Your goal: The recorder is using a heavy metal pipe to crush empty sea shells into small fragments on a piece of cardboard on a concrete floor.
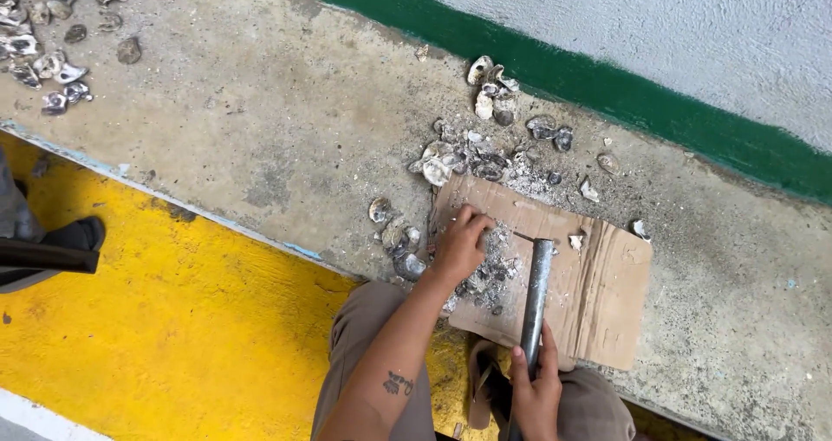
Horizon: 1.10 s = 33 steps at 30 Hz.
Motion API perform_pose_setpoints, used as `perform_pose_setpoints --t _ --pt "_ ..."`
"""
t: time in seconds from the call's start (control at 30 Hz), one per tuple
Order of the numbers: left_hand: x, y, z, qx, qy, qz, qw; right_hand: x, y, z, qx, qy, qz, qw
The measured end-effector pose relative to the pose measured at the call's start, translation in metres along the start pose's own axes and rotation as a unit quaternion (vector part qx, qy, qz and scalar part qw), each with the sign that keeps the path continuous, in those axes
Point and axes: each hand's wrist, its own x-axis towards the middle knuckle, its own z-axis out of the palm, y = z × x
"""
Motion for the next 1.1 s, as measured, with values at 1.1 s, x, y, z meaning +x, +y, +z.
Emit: perform_pose_setpoints --t 1.1 --pt "0.009 0.002 -0.010 -0.068 0.006 -0.059 0.996 0.004 -0.035 0.010 -0.160 -0.032 -0.065 0.984"
